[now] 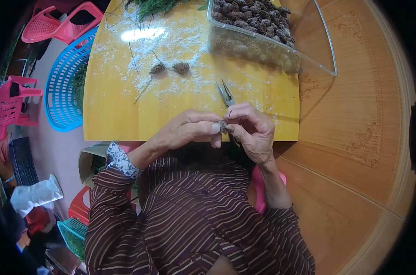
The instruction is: Assembling decorative pinecone branches by attaching pinecones to artificial greenery using wire and pliers.
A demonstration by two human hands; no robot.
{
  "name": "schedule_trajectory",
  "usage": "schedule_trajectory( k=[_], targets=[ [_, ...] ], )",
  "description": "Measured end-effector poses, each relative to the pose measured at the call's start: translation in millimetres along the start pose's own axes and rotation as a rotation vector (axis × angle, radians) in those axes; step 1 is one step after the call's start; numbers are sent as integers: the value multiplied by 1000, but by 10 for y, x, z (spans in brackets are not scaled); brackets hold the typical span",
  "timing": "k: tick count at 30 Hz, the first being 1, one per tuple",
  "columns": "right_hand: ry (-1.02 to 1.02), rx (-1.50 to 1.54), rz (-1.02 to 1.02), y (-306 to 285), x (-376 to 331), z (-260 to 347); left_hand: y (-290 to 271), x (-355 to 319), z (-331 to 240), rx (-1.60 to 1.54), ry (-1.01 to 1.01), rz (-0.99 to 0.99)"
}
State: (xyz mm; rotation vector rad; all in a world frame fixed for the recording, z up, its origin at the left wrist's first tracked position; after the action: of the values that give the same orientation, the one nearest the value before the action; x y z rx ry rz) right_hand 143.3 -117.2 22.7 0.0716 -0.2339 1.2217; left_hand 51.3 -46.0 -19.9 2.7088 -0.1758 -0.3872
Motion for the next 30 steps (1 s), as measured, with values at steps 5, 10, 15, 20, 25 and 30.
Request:
schedule_trajectory(
  k=[5, 10, 15, 20, 25, 30],
  targets=[
    [-51, -244, 28, 7, 37, 167, -33, 2, -11, 115, 58, -17],
    [-121, -343, 24, 9, 30, 244, -28, 7, -27, 92, 143, -49],
    [2, -271, -34, -40, 31, 138, -34, 5, -31, 90, 171, -100],
    [81, -303, 19, -40, 70, 96, -9, 4, -86, 95, 234, -94],
    [161, -388, 29, -12, 72, 82, -27, -38, -185, 345, 307, -203],
    [295, -202, -36, 38, 29, -62, -29, -101, -272, 616, 352, -337]
  ],
)
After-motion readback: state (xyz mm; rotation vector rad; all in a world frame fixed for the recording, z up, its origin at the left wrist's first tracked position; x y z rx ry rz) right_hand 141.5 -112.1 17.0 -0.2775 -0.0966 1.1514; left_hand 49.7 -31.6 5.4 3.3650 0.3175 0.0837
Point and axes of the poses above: each hand's wrist, its own x-axis towards the middle knuckle, its own y-axis out of the palm, z = x × y, the point moved 9 cm from there along x, towards the middle knuckle, and after that the axes turned 7 degrees about z, right-handed, at the moved point
